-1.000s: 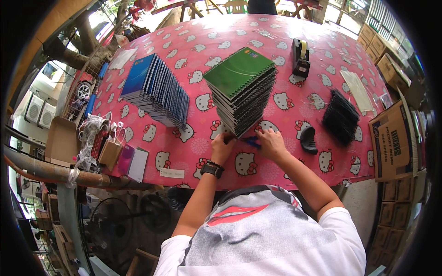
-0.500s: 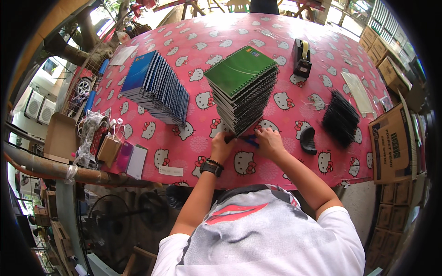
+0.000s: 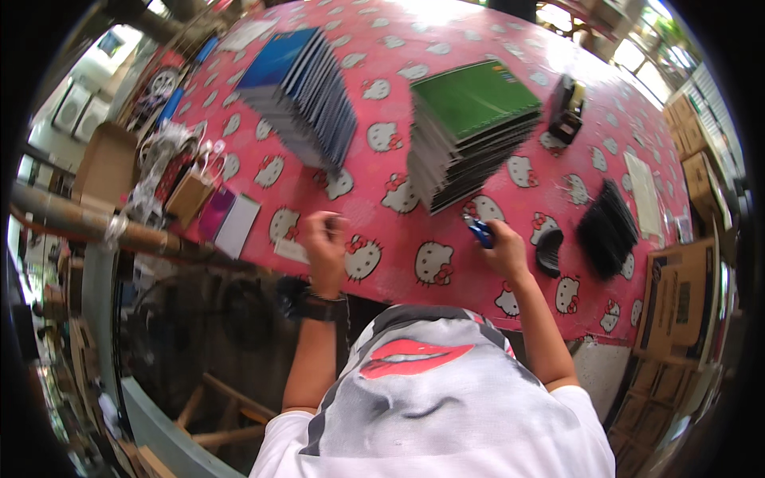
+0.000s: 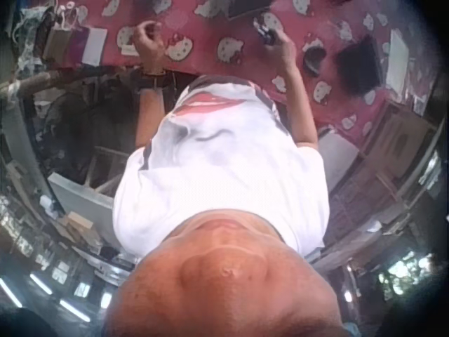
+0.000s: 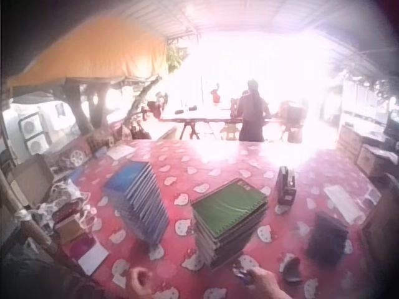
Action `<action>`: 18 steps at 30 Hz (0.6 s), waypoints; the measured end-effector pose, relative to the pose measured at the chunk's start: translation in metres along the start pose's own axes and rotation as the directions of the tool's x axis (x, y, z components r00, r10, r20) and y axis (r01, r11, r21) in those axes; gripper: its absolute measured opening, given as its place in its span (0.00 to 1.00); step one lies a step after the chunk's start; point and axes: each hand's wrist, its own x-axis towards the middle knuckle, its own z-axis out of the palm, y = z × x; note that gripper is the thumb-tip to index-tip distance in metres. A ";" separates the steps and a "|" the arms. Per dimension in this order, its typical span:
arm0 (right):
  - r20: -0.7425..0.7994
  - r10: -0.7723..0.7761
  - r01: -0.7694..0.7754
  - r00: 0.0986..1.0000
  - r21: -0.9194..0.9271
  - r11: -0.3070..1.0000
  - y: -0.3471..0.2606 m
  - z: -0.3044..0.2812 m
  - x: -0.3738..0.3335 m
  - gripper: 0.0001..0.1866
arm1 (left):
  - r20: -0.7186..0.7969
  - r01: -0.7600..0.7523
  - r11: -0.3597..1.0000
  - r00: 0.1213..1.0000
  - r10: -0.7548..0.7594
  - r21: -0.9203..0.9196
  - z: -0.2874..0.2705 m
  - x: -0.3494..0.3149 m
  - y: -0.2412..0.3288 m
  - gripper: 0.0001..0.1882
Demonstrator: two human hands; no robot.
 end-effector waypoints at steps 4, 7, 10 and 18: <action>-0.091 -0.029 0.032 0.995 0.028 0.999 0.004 0.003 -0.009 0.18 | -0.512 0.172 0.970 0.857 -0.063 0.170 -0.098 -0.009 -0.068 0.13; -0.079 0.025 -0.022 0.997 0.032 0.999 0.001 0.005 -0.008 0.18 | -0.584 0.294 0.872 0.812 -0.011 0.392 -0.139 -0.025 -0.100 0.14; -0.065 0.017 -0.015 0.998 0.028 1.000 -0.005 0.006 -0.005 0.18 | -0.528 0.538 0.659 0.814 -0.243 0.526 -0.155 -0.069 -0.171 0.21; -0.074 -0.007 0.006 0.997 -0.015 1.000 -0.002 0.009 -0.007 0.20 | -0.602 0.572 0.796 0.712 -0.361 0.199 -0.164 -0.069 -0.203 0.22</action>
